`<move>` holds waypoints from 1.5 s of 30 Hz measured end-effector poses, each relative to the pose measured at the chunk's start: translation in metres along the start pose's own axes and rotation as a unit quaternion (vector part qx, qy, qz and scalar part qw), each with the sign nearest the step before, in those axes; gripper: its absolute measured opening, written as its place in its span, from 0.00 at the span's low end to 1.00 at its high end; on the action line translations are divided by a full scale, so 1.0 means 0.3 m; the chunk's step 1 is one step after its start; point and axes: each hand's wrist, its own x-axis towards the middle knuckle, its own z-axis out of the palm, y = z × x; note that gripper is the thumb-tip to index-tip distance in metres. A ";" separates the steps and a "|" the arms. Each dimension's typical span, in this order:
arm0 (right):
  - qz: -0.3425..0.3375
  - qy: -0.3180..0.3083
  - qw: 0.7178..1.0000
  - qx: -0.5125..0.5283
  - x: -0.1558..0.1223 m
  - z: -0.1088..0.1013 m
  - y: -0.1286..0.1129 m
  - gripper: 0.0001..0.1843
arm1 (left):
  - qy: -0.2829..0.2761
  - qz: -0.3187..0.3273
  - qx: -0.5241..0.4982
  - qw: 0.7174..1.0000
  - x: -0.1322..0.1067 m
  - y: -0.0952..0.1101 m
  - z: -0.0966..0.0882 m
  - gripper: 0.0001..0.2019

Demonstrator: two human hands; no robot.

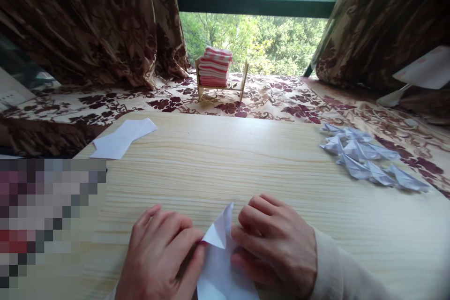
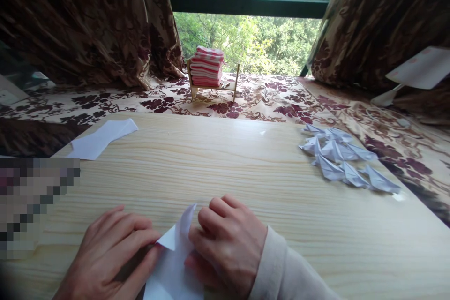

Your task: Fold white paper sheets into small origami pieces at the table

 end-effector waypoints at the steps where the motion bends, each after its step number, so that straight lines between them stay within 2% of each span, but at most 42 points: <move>1: -0.002 -0.002 1.000 -0.002 0.000 0.000 0.000 0.10 | 0.002 0.002 -0.003 1.000 0.001 -0.001 0.001 0.06; 7: -0.005 0.003 1.000 -0.001 0.001 0.002 0.003 0.10 | -0.006 0.020 -0.016 1.000 0.003 0.003 -0.003 0.07; 19: -0.025 0.027 0.999 -0.004 -0.001 0.008 -0.001 0.07 | 0.013 -0.048 -0.043 0.998 0.024 0.036 0.009 0.08; 22: -0.023 0.032 0.999 -0.007 0.001 0.012 -0.002 0.07 | 0.027 -0.040 -0.026 0.999 0.014 0.040 0.014 0.07; 27: -0.026 0.033 0.999 -0.011 0.002 0.011 -0.007 0.07 | 0.009 -0.014 -0.026 1.000 -0.007 0.038 0.008 0.06; 35: -0.024 0.032 0.999 -0.024 0.003 0.015 -0.010 0.08 | -0.001 0.015 -0.020 1.000 -0.032 0.023 -0.008 0.09; 39: -0.019 0.032 0.999 -0.036 0.001 0.022 -0.015 0.08 | 0.000 0.009 -0.013 1.000 -0.030 0.012 -0.009 0.08; 45: -0.015 0.032 0.998 -0.043 -0.001 0.022 -0.019 0.07 | 0.000 0.028 0.014 1.000 -0.023 0.020 0.003 0.14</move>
